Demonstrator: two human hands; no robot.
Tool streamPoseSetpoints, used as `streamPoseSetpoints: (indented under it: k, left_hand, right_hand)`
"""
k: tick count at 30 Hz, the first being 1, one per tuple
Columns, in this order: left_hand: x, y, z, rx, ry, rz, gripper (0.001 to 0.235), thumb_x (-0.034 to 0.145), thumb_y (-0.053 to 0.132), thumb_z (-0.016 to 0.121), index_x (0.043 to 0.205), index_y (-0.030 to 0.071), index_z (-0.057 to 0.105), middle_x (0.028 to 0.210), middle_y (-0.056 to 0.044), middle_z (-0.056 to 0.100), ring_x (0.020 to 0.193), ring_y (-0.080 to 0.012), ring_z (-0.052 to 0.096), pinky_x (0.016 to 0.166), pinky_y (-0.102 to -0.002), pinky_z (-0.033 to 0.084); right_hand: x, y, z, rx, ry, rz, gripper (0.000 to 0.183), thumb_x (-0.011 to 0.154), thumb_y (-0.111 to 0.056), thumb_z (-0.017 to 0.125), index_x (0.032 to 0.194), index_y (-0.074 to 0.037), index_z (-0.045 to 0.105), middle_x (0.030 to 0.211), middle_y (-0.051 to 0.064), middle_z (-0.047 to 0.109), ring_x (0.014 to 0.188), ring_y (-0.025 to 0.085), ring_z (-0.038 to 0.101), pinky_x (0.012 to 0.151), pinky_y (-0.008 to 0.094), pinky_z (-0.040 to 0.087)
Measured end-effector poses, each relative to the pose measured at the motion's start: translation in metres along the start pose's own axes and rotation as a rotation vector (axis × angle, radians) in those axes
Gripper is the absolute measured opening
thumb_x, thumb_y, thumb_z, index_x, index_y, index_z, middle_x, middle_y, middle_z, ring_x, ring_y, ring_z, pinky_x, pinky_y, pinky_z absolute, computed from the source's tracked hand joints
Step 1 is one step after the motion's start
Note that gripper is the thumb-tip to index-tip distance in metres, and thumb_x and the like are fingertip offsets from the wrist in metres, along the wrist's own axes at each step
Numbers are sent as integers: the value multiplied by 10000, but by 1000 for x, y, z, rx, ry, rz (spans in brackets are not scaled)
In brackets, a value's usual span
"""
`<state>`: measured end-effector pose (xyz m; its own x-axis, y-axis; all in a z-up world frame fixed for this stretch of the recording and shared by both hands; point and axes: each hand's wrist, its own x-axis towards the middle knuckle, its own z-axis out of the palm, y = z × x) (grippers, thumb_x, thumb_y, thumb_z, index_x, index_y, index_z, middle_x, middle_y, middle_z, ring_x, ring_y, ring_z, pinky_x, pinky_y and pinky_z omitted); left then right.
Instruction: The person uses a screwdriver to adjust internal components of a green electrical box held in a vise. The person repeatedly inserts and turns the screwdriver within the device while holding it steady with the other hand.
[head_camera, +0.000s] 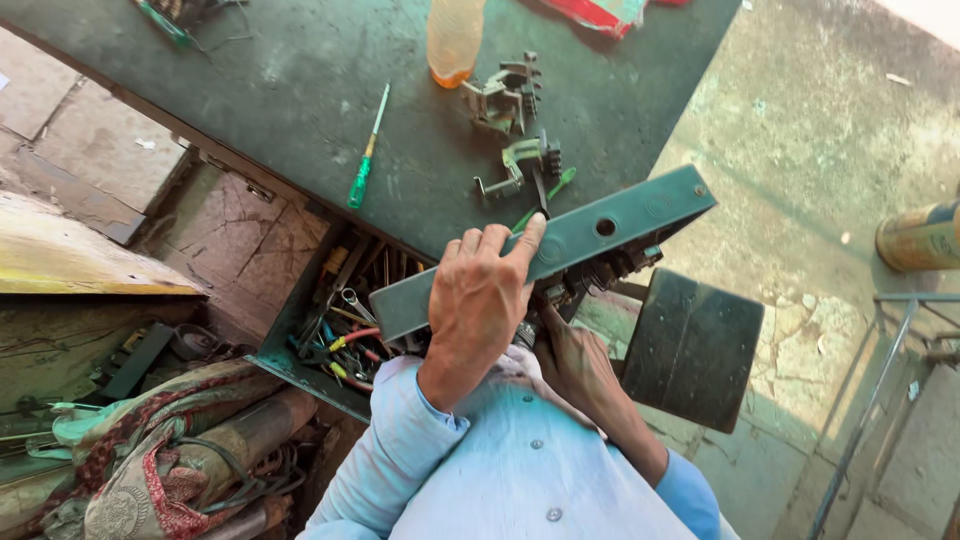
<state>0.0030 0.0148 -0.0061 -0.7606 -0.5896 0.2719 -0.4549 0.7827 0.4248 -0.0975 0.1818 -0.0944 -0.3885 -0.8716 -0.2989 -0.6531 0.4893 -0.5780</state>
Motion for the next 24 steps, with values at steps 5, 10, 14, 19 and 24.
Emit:
streamPoseSetpoints:
  k: [5,10,14,19,24]
  left_hand:
    - [7,-1,-3,48,22,8,641,757,163,811,1379,150,661,973,-64,624,917,-252,610,825,-386,501]
    - [-2,1,0,9,12,11,649,750,170,798,1382,126,662,984,-72,625,922,-261,605,825,-394,496]
    - [6,0,-3,57,17,7,613,781,138,788,1382,144,670,993,-69,628,919,-252,605,824,-383,500]
    - [0,0,-3,-16,-6,-8,671,728,166,788,1382,111,653,1031,-89,631,928,-277,602,822,-406,497]
    - [1,0,-3,42,-16,-5,647,782,153,797,1410,144,641,1013,-80,618,943,-273,605,828,-406,499]
  right_hand:
    - [11,-5,-9,65,17,-17,641,875,-106,530,1505,-33,439,631,264,637,561,422,649,598,526,491]
    - [-4,-6,-3,19,-20,24,600,919,-147,542,1496,-29,430,673,267,645,572,427,639,588,526,483]
    - [9,-7,-9,93,34,-24,663,868,-103,539,1515,-17,428,686,268,656,609,418,671,621,511,505]
    - [-4,-5,-3,47,-2,-15,662,874,-109,547,1516,-12,415,713,275,654,642,435,659,636,520,490]
    - [4,0,0,77,21,-7,626,871,-107,547,1488,-40,465,741,267,684,669,433,678,654,522,503]
